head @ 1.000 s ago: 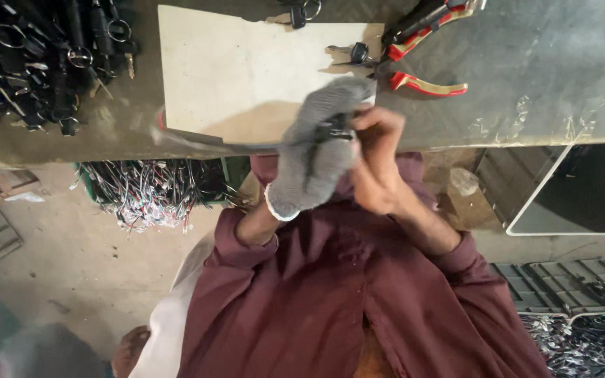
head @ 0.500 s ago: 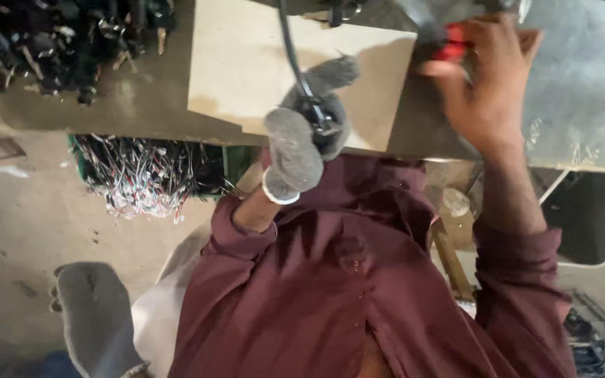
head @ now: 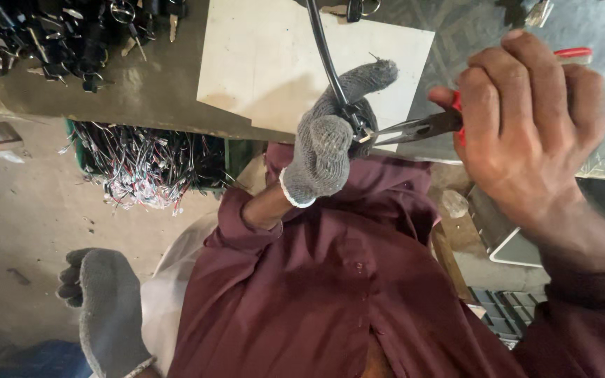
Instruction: The person holds a black cable over the workbench and uses pliers to cut and strip the outer insulation from its end, exposing inner colored wires. They repeatedly reposition the cable, pull off stripped insulation pieces, and set trimmed scraps on the bench.
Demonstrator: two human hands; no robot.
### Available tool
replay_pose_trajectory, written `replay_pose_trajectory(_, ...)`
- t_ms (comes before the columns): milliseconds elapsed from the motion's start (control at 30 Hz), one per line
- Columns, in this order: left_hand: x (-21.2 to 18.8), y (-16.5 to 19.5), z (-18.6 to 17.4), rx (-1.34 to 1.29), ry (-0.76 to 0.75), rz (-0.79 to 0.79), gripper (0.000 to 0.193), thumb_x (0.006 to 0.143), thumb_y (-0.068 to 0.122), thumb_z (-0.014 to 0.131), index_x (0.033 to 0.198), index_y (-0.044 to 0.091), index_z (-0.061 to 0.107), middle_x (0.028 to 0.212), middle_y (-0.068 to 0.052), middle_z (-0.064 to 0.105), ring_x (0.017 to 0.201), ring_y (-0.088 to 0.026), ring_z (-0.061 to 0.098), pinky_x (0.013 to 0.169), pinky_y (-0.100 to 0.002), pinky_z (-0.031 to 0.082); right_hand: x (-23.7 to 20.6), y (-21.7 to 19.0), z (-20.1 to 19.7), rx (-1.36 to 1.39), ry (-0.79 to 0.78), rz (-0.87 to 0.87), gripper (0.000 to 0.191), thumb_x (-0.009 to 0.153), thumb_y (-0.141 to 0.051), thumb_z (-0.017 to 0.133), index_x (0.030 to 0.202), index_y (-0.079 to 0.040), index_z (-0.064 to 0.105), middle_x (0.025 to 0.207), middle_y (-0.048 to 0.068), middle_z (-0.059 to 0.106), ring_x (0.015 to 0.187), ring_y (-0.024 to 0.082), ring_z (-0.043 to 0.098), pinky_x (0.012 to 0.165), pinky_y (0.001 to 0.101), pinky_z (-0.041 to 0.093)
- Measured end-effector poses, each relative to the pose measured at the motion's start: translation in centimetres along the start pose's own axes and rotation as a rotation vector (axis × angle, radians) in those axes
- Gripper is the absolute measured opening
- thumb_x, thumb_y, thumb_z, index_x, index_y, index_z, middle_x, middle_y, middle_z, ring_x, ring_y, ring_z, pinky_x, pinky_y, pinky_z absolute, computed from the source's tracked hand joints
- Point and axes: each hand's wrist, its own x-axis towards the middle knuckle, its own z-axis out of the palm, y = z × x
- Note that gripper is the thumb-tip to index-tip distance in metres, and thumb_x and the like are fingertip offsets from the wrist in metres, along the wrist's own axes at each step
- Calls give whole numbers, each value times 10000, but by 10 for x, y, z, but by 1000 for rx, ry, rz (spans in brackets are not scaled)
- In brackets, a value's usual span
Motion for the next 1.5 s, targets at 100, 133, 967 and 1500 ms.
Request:
replay_pose_trajectory(100,-2,2,3,30,19,10,823,956,514,779,1481,-56,504,834,32,579,680,-36,483,585,-180,391,3,0,-2,47,-45,-12,322,1160,-363,508,976,-102,548,1039,-6,618,1042,157,616,843,321,373)
replay_pose_trajectory(133,-3,3,4,93,15,21,785,981,506,750,1480,-48,504,840,38,574,685,-34,481,597,-178,396,2,0,0,30,-53,-23,342,1163,-379,507,950,-112,526,995,-11,595,989,152,592,836,323,358)
replay_pose_trajectory(967,-10,-3,-2,-124,-168,-287,730,1058,676,522,1375,19,566,662,11,467,483,-86,382,452,-248,301,13,16,30,92,43,-194,587,1105,-471,681,708,-150,390,682,-34,460,691,135,473,742,296,474)
replay_pose_trajectory(1500,-14,-51,-23,-86,98,-128,448,1171,373,470,1337,-26,587,923,-63,669,495,-63,445,426,-242,339,14,11,26,53,-56,-278,578,1122,-426,644,692,-155,369,682,-36,434,705,128,456,728,284,431)
